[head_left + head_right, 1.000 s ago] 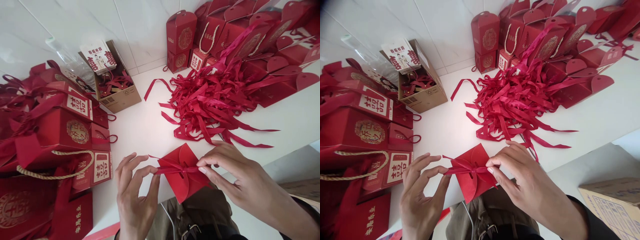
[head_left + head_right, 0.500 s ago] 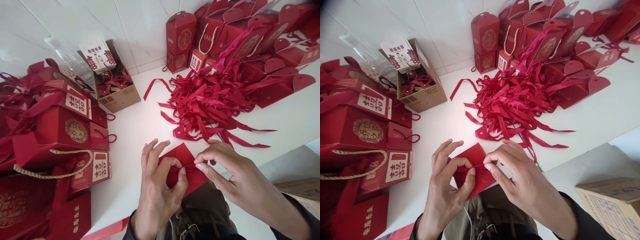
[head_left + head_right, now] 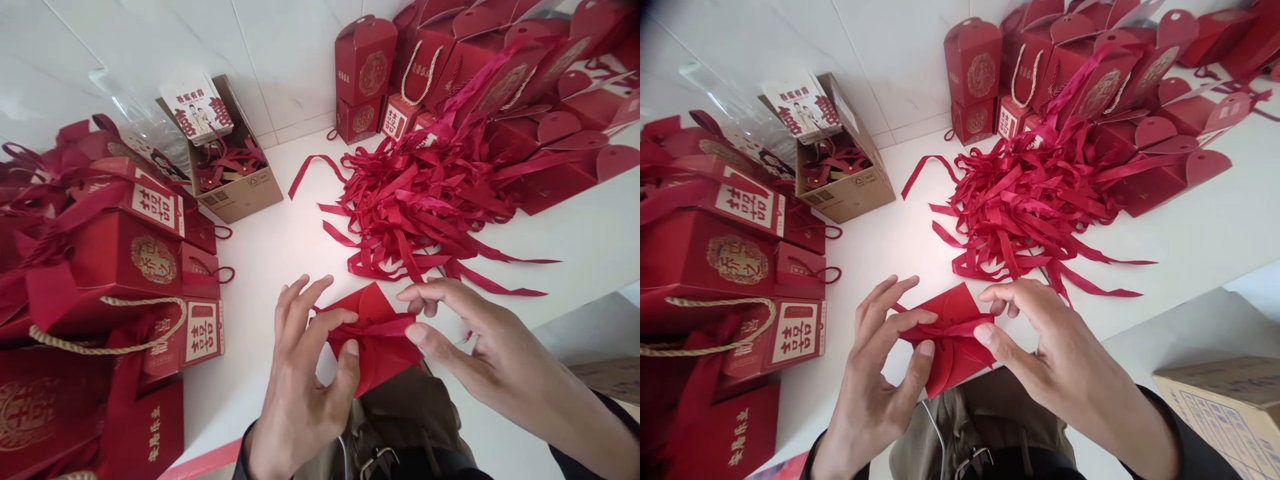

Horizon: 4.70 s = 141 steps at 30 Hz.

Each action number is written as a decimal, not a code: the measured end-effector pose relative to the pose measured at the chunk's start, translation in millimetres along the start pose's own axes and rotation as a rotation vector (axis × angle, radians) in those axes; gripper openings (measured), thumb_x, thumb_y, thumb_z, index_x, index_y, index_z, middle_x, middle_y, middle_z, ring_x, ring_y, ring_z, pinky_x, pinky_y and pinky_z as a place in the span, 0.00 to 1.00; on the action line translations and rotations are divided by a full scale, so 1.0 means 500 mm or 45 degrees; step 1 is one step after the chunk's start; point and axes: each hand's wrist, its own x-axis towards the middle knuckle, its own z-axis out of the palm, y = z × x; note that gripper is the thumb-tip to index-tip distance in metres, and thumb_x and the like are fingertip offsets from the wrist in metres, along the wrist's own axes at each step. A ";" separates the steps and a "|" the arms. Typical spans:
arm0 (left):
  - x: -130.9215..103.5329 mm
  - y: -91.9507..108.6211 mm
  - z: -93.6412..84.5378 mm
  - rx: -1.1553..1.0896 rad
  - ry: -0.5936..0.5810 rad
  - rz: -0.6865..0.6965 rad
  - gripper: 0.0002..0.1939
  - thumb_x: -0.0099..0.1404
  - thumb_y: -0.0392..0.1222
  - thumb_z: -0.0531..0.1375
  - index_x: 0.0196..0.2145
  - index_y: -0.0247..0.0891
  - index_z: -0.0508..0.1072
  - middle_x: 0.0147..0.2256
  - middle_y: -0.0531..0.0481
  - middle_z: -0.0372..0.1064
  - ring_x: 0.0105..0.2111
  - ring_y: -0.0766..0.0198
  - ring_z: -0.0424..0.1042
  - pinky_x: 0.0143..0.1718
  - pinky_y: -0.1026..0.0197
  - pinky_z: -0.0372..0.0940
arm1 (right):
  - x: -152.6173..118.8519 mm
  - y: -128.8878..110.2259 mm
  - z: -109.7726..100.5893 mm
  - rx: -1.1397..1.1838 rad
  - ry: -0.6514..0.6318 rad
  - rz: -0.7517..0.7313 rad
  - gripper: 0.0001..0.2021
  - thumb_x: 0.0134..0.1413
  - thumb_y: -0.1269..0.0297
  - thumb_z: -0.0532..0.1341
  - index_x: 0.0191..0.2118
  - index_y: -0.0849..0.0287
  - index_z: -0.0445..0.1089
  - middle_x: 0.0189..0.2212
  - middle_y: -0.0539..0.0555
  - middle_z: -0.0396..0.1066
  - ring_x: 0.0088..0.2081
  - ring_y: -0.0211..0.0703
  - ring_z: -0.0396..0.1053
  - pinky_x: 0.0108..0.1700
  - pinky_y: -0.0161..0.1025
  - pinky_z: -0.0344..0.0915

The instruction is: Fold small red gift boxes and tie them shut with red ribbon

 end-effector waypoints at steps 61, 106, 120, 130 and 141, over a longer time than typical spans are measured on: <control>-0.013 -0.025 -0.021 -0.041 0.164 -0.125 0.17 0.72 0.36 0.59 0.57 0.46 0.66 0.58 0.47 0.67 0.61 0.58 0.66 0.64 0.51 0.59 | 0.002 -0.007 0.002 0.003 -0.041 -0.075 0.09 0.70 0.54 0.62 0.52 0.45 0.71 0.48 0.52 0.77 0.49 0.50 0.77 0.48 0.45 0.75; 0.019 0.017 0.016 0.008 0.063 0.080 0.12 0.69 0.31 0.62 0.46 0.45 0.75 0.60 0.46 0.65 0.63 0.50 0.58 0.63 0.44 0.60 | 0.009 -0.015 0.023 -0.149 0.093 -0.299 0.03 0.71 0.66 0.60 0.45 0.49 0.67 0.42 0.51 0.70 0.45 0.48 0.73 0.67 0.63 0.57; 0.024 0.003 0.033 -0.029 0.078 0.016 0.08 0.69 0.30 0.61 0.40 0.44 0.75 0.57 0.46 0.68 0.62 0.49 0.59 0.60 0.45 0.63 | -0.005 -0.004 0.001 -0.161 0.078 -0.300 0.04 0.69 0.66 0.61 0.44 0.47 0.67 0.40 0.49 0.70 0.41 0.48 0.74 0.70 0.64 0.54; -0.007 -0.016 0.000 -0.169 0.278 -0.260 0.14 0.74 0.37 0.59 0.55 0.47 0.69 0.56 0.48 0.68 0.58 0.58 0.67 0.58 0.53 0.63 | -0.005 0.009 -0.004 0.045 -0.050 0.071 0.12 0.70 0.52 0.61 0.55 0.42 0.70 0.49 0.53 0.76 0.44 0.49 0.79 0.25 0.34 0.73; 0.001 -0.015 0.012 -0.551 0.201 -0.570 0.10 0.78 0.52 0.56 0.49 0.50 0.75 0.47 0.51 0.76 0.46 0.60 0.74 0.46 0.57 0.70 | -0.001 0.006 0.002 0.116 -0.068 0.106 0.07 0.69 0.53 0.62 0.45 0.46 0.73 0.41 0.51 0.77 0.37 0.44 0.78 0.21 0.29 0.69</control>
